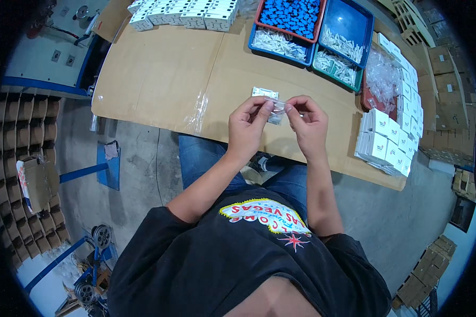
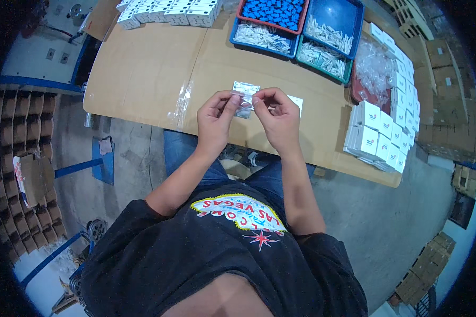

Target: The person assembles a small white electronic device by hand. They open a white box, remove a circuit board, place it into a clear plastic bag, and then insert the bagged board into the white casing. The person then closes the casing and places the finished unit on the table.

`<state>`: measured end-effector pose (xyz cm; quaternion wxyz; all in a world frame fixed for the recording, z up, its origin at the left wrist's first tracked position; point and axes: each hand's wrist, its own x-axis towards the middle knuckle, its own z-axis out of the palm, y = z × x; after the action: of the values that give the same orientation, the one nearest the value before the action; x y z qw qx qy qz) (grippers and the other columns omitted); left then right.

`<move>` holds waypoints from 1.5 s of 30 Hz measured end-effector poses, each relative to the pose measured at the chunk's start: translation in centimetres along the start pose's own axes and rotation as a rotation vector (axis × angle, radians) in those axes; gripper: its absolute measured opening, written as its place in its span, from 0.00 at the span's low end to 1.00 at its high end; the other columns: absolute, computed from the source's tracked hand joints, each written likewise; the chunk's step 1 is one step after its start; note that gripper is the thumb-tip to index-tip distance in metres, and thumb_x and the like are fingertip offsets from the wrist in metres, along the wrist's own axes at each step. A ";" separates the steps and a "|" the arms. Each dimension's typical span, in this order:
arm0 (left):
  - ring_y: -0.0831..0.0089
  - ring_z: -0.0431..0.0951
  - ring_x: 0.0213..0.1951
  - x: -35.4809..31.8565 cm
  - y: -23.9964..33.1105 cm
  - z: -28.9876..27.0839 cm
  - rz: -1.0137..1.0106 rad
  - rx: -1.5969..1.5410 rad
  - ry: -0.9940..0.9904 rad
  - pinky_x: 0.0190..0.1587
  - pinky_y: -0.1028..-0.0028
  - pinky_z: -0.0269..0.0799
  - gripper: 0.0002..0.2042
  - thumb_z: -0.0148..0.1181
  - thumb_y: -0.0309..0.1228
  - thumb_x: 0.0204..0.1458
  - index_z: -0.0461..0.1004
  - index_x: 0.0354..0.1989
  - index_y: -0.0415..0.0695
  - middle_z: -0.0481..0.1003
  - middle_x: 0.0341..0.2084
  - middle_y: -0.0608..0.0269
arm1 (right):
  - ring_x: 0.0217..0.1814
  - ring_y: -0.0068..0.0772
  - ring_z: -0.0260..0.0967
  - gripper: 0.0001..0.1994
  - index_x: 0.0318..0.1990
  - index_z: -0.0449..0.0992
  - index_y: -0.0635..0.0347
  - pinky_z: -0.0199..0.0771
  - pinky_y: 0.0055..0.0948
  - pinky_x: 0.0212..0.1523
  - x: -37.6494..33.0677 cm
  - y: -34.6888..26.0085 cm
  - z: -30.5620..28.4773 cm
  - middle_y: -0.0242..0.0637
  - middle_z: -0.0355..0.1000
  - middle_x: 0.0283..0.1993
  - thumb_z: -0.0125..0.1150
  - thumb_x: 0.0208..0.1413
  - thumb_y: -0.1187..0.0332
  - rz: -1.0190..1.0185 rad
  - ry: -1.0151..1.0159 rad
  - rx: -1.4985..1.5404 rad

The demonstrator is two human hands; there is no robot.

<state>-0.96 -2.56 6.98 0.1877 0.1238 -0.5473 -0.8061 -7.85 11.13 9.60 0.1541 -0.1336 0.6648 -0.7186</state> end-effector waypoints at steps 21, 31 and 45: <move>0.79 0.80 0.41 -0.1 0.2 -0.3 -0.008 0.031 0.012 0.46 0.75 0.77 0.09 0.61 0.30 0.66 0.78 0.48 0.37 0.81 0.40 0.63 | 0.41 0.17 0.71 0.03 0.41 0.80 0.67 0.72 0.19 0.41 0.0 -0.3 0.6 0.32 0.78 0.40 0.65 0.60 0.79 0.004 -0.017 -0.003; 0.79 0.80 0.41 -0.1 0.2 0.1 -0.031 -0.001 0.019 0.46 0.75 0.77 0.08 0.61 0.29 0.65 0.78 0.47 0.37 0.81 0.40 0.63 | 0.40 0.18 0.72 0.04 0.41 0.79 0.66 0.72 0.21 0.43 -0.1 0.8 0.7 0.31 0.77 0.39 0.66 0.61 0.79 0.024 0.014 0.031; 0.81 0.79 0.41 -0.2 0.4 0.2 -0.039 -0.022 0.004 0.46 0.77 0.76 0.08 0.61 0.28 0.65 0.77 0.47 0.37 0.79 0.39 0.64 | 0.40 0.19 0.73 0.05 0.42 0.79 0.67 0.75 0.22 0.42 0.0 0.9 1.1 0.32 0.78 0.40 0.66 0.60 0.79 0.016 -0.027 0.058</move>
<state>-0.83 -2.45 7.47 0.1742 0.1342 -0.5356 -0.8153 -7.35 10.09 8.79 0.1728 -0.1335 0.6424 -0.7346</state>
